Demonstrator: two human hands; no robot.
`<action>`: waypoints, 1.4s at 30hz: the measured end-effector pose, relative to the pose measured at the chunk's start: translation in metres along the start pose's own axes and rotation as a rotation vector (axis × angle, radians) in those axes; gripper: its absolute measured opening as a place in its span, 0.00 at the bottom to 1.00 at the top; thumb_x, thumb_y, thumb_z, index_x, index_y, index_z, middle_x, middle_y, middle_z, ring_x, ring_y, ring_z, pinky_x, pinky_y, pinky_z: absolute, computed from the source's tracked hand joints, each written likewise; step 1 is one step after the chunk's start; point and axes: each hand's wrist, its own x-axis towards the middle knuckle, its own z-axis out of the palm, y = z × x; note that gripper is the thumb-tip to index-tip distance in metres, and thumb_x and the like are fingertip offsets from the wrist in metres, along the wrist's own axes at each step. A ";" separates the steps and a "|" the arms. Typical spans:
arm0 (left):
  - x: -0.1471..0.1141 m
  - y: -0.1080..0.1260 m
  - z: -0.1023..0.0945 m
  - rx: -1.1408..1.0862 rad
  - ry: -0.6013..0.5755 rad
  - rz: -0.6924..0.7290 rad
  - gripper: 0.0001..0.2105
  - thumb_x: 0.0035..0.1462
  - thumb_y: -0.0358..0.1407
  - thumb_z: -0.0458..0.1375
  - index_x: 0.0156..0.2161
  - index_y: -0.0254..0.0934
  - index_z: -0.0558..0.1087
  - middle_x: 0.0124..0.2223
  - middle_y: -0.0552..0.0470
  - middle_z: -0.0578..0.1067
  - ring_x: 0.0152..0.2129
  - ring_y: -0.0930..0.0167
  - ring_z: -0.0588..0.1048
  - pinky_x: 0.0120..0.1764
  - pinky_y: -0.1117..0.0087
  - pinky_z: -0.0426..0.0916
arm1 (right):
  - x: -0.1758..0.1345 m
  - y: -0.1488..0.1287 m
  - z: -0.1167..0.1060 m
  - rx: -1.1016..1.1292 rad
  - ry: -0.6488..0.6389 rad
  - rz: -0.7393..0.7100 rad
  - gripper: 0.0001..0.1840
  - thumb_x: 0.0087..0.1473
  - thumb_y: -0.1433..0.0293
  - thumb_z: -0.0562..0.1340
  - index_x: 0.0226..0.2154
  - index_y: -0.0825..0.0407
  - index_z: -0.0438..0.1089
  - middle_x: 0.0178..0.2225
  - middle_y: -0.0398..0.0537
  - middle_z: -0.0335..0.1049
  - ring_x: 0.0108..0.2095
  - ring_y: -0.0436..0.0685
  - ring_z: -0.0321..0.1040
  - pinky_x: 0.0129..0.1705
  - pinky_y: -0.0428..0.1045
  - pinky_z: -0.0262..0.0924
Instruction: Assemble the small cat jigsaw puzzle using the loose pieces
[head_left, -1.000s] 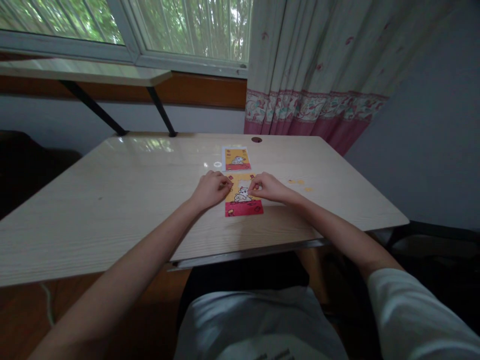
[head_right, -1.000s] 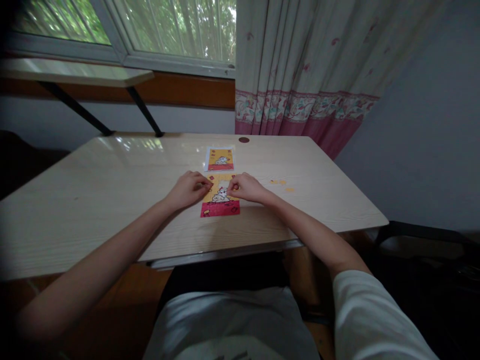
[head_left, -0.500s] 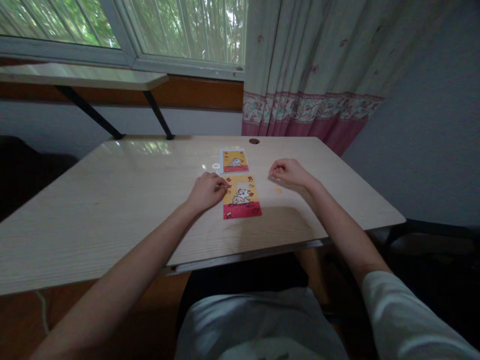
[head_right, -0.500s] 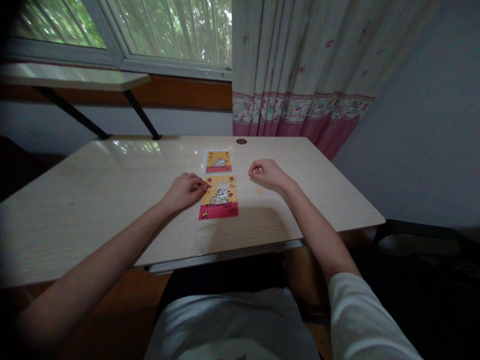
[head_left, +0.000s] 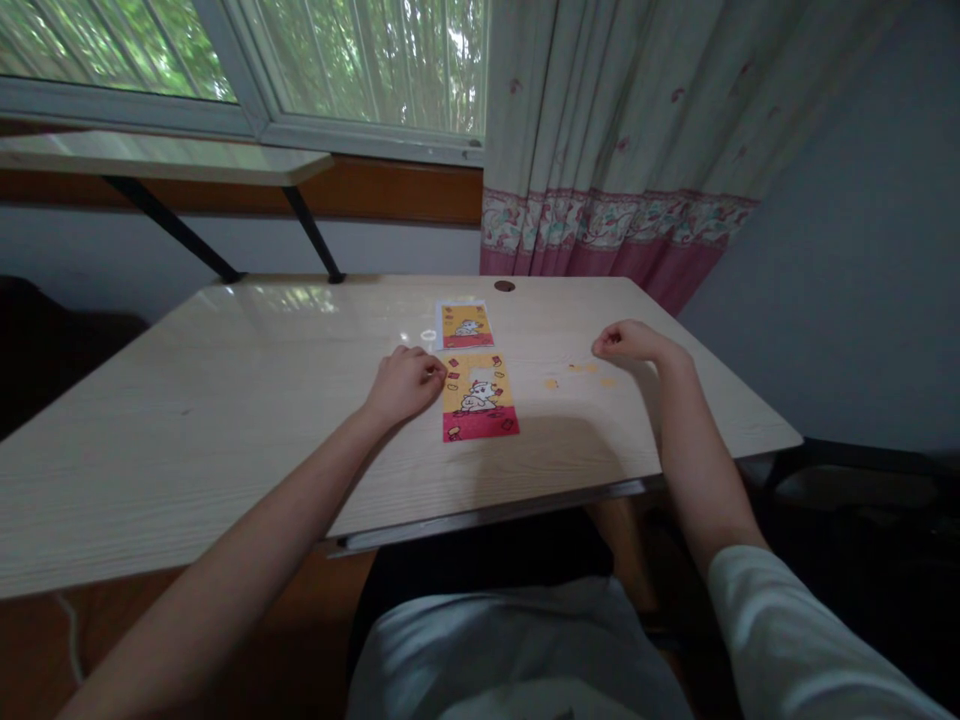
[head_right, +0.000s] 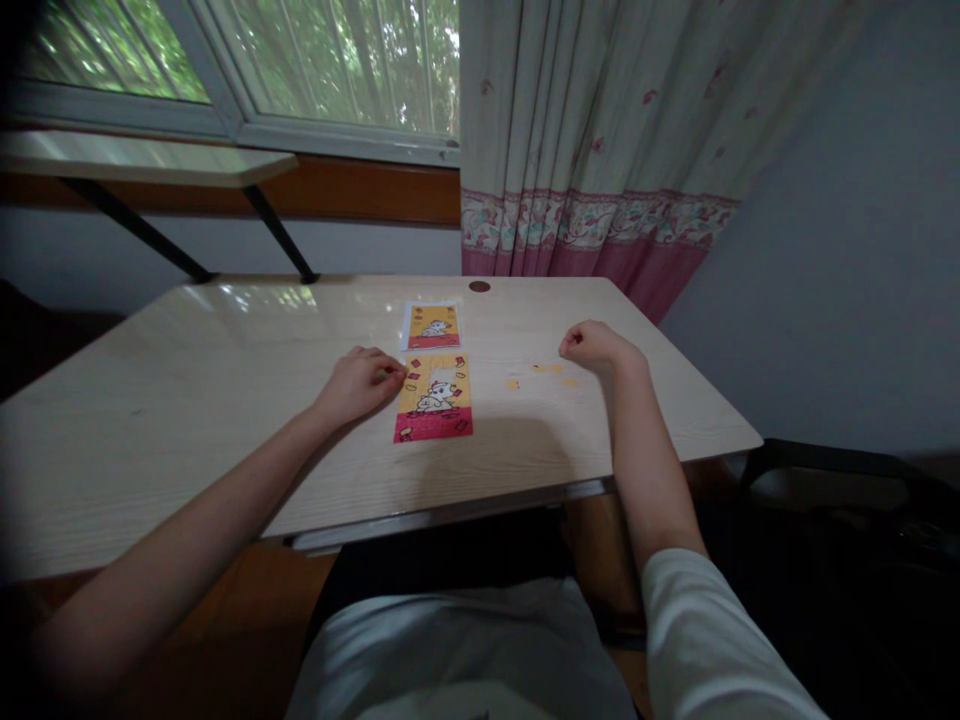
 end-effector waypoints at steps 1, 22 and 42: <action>0.000 0.000 0.000 0.002 0.002 -0.001 0.13 0.58 0.38 0.52 0.36 0.38 0.80 0.37 0.44 0.77 0.36 0.60 0.70 0.41 0.59 0.64 | 0.000 -0.001 0.001 0.017 -0.008 -0.002 0.08 0.44 0.66 0.63 0.24 0.54 0.74 0.23 0.45 0.70 0.25 0.50 0.62 0.29 0.47 0.54; -0.001 0.002 -0.002 -0.007 0.002 -0.002 0.13 0.58 0.38 0.52 0.37 0.38 0.80 0.37 0.44 0.77 0.36 0.60 0.70 0.40 0.59 0.63 | 0.010 -0.021 0.025 0.224 -0.261 -0.178 0.16 0.40 0.60 0.68 0.30 0.55 0.76 0.24 0.45 0.71 0.23 0.48 0.60 0.25 0.45 0.53; 0.002 0.013 -0.004 -0.226 0.001 0.074 0.10 0.57 0.34 0.55 0.35 0.35 0.79 0.40 0.44 0.79 0.38 0.62 0.72 0.45 0.58 0.64 | 0.000 -0.087 0.044 0.589 -0.073 -0.376 0.17 0.43 0.59 0.67 0.32 0.54 0.70 0.26 0.43 0.68 0.27 0.49 0.62 0.30 0.46 0.56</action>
